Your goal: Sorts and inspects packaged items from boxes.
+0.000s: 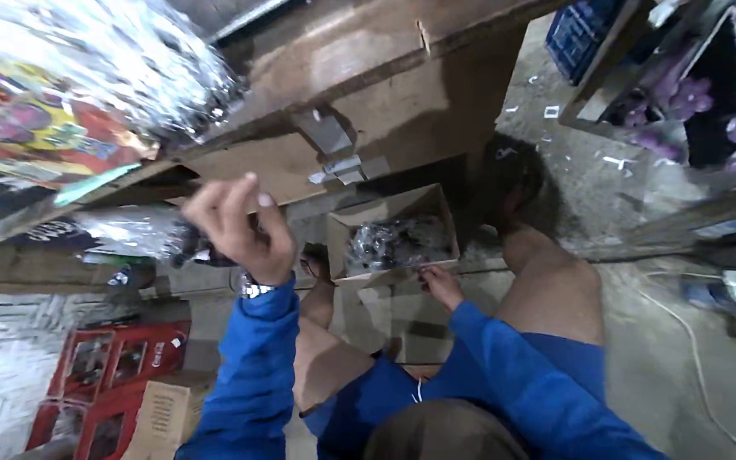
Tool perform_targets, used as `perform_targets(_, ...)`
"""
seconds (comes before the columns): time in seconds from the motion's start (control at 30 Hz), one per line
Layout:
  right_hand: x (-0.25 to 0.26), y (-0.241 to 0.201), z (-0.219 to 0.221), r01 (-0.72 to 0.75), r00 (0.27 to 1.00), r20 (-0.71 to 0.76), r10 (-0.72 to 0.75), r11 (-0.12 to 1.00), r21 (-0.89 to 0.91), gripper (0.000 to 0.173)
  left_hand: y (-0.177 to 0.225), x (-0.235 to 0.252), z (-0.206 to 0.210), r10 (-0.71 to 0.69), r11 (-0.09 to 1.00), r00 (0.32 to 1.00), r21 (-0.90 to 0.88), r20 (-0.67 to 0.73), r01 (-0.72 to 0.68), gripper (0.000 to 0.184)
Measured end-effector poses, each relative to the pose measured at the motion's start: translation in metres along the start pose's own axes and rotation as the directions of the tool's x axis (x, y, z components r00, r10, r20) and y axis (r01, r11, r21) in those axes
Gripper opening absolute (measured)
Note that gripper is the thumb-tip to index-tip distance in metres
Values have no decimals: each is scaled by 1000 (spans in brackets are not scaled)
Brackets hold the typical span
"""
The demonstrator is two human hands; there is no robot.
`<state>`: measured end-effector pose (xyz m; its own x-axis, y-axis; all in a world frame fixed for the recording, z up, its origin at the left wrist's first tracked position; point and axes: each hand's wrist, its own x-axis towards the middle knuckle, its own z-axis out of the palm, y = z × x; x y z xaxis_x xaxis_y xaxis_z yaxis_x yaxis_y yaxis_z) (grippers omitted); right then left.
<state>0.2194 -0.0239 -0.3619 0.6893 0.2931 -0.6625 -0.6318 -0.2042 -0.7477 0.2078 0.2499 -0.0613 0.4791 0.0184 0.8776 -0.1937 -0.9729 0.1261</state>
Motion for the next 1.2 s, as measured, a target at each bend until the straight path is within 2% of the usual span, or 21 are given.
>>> perform_targets(0.07, 2, 1, 1, -3, 1000, 13, 3, 1000, -10, 33, -6, -46, 34, -47, 992, 976, -109, 211, 71, 29)
perform_targets(0.1, 2, 1, 3, -10, 1000, 20, 10, 1000, -19, 33, -9, -68, 52, -81, 986, 930, -110, 359, 129, 30)
perform_targets(0.13, 3, 1, 4, -21, 999, 30, 22, 999, -31, 32, -15, -89, 70, -131, 977, 841, -73, 525, 198, 31)
perform_targets(0.17, 4, 2, 5, -32, 999, 41, 33, 999, -39, 32, -23, -110, 88, -183, 963, 708, -19, 682, 268, 33)
perform_targets(0.23, 5, 3, 7, -45, 997, 67, 49, 998, -50, 32, -45, -157, 127, -287, 916, 456, 102, 843, 388, 35)
perform_targets(0.33, 8, 2, 10, -47, 994, 96, 56, 995, -92, 33, -80, -231, 175, -497, 772, 131, 368, 858, 519, 36)
perform_targets(0.43, 7, -3, 14, -47, 992, 108, 60, 992, -120, 34, -93, -264, 200, -545, 598, -186, 535, 817, 597, 34)
perform_targets(0.47, 7, -4, 15, -50, 992, 107, 64, 991, -122, 34, -95, -273, 206, -525, 551, -260, 557, 810, 621, 36)
perform_targets(0.5, 8, -4, 17, -57, 992, 107, 70, 991, -121, 34, -96, -281, 210, -518, 514, -300, 572, 801, 639, 39)
perform_targets(0.57, 12, -4, 18, -57, 992, 109, 70, 992, -115, 34, -98, -294, 217, -546, 441, -313, 584, 777, 681, 38)
perform_targets(0.6, 13, -3, 19, -56, 992, 110, 68, 992, -114, 35, -99, -300, 218, -582, 385, -296, 577, 757, 720, 37)
perform_targets(0.67, 15, -3, 20, -55, 992, 111, 67, 993, -105, 34, -96, -304, 215, -651, 279, -210, 488, 729, 827, 34)
perform_targets(0.77, 15, -3, 22, -57, 990, 125, 73, 990, -126, 34, -87, -300, 199, -693, 192, -35, 231, 720, 954, 27)
perform_targets(0.83, 14, -2, 23, -39, 988, 143, 58, 990, -135, 35, -73, -289, 184, -693, 131, 68, 32, 718, 991, 21)
perform_targets(0.93, 10, 0, 25, -4, 990, 140, 23, 991, -134, 41, -38, -273, 156, -669, -10, 164, -230, 725, 973, 18)
perform_targets(1.0, 8, 1, 26, 5, 992, 122, 9, 994, -113, 48, -12, -266, 137, -618, -141, 160, -309, 769, 941, 24)
perform_targets(1.1, 2, 4, 27, -2, 989, 149, 12, 998, -66, 61, 26, -269, 116, -469, -297, 126, -290, 874, 910, 32)
perform_targets(1.13, 0, 6, 28, -32, 983, 178, 35, 999, -20, 67, 40, -272, 111, -427, -316, 110, -262, 898, 912, 33)
perform_targets(1.2, -4, 13, 29, -89, 968, 244, 53, 987, 137, 78, 64, -281, 101, -360, -282, 87, -198, 929, 939, 35)
